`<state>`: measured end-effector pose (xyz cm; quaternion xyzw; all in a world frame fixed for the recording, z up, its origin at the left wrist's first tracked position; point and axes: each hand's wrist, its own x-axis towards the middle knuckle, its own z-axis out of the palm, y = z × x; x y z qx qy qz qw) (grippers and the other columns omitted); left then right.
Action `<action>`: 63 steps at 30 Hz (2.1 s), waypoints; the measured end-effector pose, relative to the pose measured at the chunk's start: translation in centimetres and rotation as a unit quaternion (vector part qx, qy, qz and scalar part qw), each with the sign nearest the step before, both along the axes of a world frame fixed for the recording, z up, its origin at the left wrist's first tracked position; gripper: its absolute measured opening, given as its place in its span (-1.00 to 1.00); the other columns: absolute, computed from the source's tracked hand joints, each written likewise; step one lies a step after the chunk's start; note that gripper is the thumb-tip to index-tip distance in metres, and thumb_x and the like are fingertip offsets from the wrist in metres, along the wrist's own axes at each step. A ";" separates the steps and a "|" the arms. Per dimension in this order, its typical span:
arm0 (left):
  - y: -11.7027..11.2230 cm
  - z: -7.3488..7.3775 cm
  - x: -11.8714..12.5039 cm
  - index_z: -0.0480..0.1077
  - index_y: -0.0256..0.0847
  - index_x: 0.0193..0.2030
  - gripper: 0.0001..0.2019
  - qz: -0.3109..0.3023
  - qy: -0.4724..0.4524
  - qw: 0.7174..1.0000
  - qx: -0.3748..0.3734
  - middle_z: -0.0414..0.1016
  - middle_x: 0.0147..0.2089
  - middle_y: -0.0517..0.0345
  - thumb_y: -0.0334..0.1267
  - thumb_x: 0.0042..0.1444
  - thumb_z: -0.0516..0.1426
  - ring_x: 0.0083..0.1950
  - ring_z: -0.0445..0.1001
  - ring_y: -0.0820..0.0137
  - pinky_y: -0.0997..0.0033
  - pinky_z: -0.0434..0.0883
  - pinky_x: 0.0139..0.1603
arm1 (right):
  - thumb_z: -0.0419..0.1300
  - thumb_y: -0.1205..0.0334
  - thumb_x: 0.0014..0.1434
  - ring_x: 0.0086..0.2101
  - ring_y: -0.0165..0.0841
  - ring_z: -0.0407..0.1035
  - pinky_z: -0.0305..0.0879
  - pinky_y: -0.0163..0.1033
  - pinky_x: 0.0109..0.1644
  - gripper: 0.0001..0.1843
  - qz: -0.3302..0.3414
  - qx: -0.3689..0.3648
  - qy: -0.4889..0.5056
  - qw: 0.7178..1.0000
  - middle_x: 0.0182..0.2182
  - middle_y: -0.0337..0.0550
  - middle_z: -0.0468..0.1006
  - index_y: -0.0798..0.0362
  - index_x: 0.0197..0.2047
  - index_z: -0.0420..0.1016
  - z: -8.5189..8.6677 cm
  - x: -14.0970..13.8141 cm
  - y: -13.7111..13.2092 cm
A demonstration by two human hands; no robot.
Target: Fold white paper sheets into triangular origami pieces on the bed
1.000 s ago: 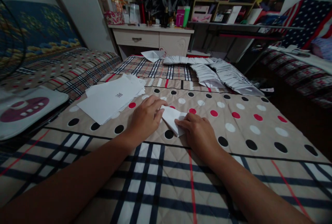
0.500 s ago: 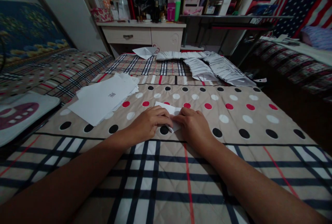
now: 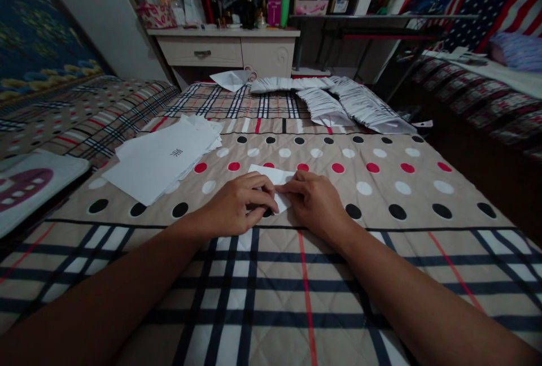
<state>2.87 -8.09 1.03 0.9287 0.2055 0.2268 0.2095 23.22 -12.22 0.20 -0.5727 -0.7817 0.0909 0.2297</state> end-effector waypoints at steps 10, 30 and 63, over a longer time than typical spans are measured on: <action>-0.2 0.5 0.1 0.53 -0.17 -0.44 -0.93 0.028 0.006 0.999 -0.041 0.50 -0.22 0.13 -0.31 0.05 0.24 -0.14 0.43 0.37 0.34 0.35 -0.07 | 0.20 0.39 0.09 -0.26 -0.33 0.36 0.19 -0.26 -0.23 -0.71 -0.034 0.014 0.070 0.997 -0.29 -0.16 0.46 -0.04 -0.13 0.60 -0.3 0.3 0.2; 1.3 -1.6 0.7 0.33 -0.09 0.13 -0.26 0.239 -0.041 0.964 -0.104 0.16 0.32 -0.04 -0.24 -0.27 0.41 0.29 0.21 0.07 0.05 0.37 0.10 | 0.36 0.25 -0.03 -0.28 -0.29 0.38 0.23 -0.21 -0.23 -0.63 -0.110 -0.049 0.077 0.990 -0.25 -0.11 0.54 0.05 -0.11 0.51 0.7 0.6 0.7; 3.9 -1.6 2.0 0.36 -0.21 -0.08 -0.64 0.321 -0.131 0.933 -0.094 0.48 -0.37 0.25 -0.38 -0.06 0.25 -0.44 0.43 0.47 0.48 0.36 -0.38 | 0.20 0.50 0.03 -0.14 -0.28 0.48 0.33 -0.10 0.04 -0.66 0.071 0.011 0.201 0.977 -0.20 -0.21 0.65 -0.08 -0.22 0.65 -1.1 0.8 0.9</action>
